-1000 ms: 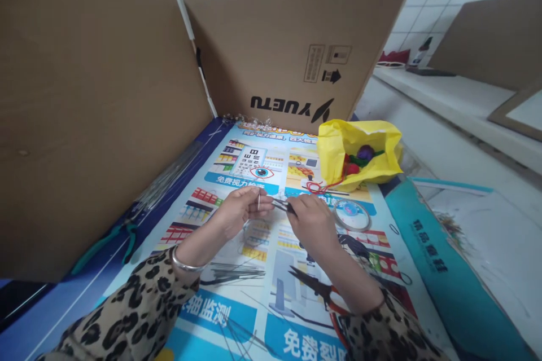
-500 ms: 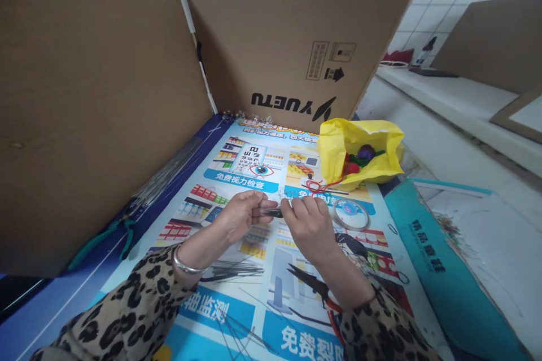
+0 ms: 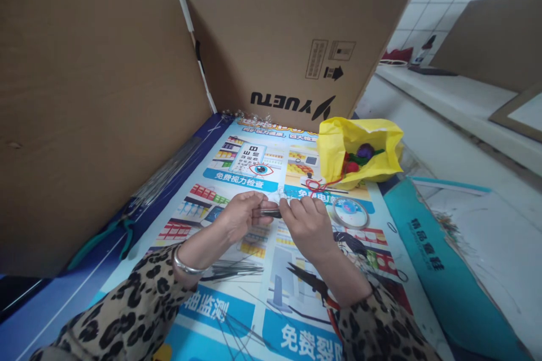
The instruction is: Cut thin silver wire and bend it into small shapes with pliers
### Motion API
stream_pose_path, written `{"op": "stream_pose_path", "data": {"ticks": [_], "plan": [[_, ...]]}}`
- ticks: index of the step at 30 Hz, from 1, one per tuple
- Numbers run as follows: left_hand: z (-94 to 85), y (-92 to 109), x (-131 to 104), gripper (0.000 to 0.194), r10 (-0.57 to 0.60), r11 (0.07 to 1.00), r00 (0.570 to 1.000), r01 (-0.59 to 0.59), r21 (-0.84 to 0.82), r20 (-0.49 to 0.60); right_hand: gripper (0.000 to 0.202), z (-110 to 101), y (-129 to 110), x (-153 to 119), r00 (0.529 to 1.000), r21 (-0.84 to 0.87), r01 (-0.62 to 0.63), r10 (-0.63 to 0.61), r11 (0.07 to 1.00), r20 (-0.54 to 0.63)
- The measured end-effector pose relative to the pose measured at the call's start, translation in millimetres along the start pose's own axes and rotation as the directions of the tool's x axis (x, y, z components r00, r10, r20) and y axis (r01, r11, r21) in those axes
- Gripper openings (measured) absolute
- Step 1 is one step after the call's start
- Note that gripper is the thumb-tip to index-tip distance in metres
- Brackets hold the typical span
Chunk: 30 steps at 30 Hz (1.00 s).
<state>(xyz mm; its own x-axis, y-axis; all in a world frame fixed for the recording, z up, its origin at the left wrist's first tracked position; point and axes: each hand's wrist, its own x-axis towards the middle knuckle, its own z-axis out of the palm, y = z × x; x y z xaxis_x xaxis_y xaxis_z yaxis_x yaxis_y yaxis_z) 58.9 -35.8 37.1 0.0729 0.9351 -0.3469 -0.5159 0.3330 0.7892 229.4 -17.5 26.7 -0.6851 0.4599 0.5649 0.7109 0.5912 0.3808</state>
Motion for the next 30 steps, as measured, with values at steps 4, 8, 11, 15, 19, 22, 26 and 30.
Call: {"op": "stream_pose_path", "data": {"ticks": [4, 8, 11, 15, 19, 22, 26, 30], "plan": [[0.1, -0.8, 0.0, 0.011, 0.002, 1.0, 1.0, -0.002, 0.011, -0.014, 0.021, 0.6, 0.3, 0.0, 1.0, 0.002, 0.008, -0.008, 1.0, -0.002], [-0.6, -1.2, -0.1, 0.011, 0.0, 1.0, 1.0, 0.0, 0.025, -0.021, 0.021, 0.9, -0.2, 0.4, 1.0, 0.02, -0.002, 0.001, 1.0, 0.01], [-1.0, -0.4, 0.0, 0.012, 0.035, 0.998, 0.999, -0.035, 0.055, -0.007, 0.021, 1.4, -0.9, 0.5, 1.0, 0.031, -0.004, 0.003, 1.0, 0.022], [-0.1, 2.3, 0.5, 0.015, 0.126, 0.98, 0.992, -0.125, 0.154, 0.005, 0.022, 3.9, -1.7, -0.1, 0.999, 0.061, -0.025, 0.022, 0.998, 0.047], [-0.4, 3.1, 2.7, 0.018, 0.196, 0.946, 0.98, -0.199, 0.256, 0.038, 0.022, 7.7, -3.8, 0.0, 0.994, 0.096, -0.063, 0.054, 0.993, 0.099], [-3.4, 1.2, 4.2, 0.018, 0.266, 0.89, 0.959, -0.283, 0.358, 0.096, 0.018, 8.4, -6.0, 2.1, 0.967, 0.149, -0.138, 0.101, 0.979, 0.233], [-7.4, -0.9, 2.9, 0.02, 0.335, 0.747, 0.917, -0.398, 0.533, 0.217, 0.015, 5.6, -5.6, 5.8, 0.852, 0.209, -0.294, 0.156, 0.933, 0.5], [-7.0, 0.6, 2.1, 0.019, 0.304, 0.745, 0.919, -0.395, 0.538, 0.252, 0.016, 5.5, -2.3, 6.5, 0.799, 0.267, -0.336, 0.124, 0.903, 0.588]]}}
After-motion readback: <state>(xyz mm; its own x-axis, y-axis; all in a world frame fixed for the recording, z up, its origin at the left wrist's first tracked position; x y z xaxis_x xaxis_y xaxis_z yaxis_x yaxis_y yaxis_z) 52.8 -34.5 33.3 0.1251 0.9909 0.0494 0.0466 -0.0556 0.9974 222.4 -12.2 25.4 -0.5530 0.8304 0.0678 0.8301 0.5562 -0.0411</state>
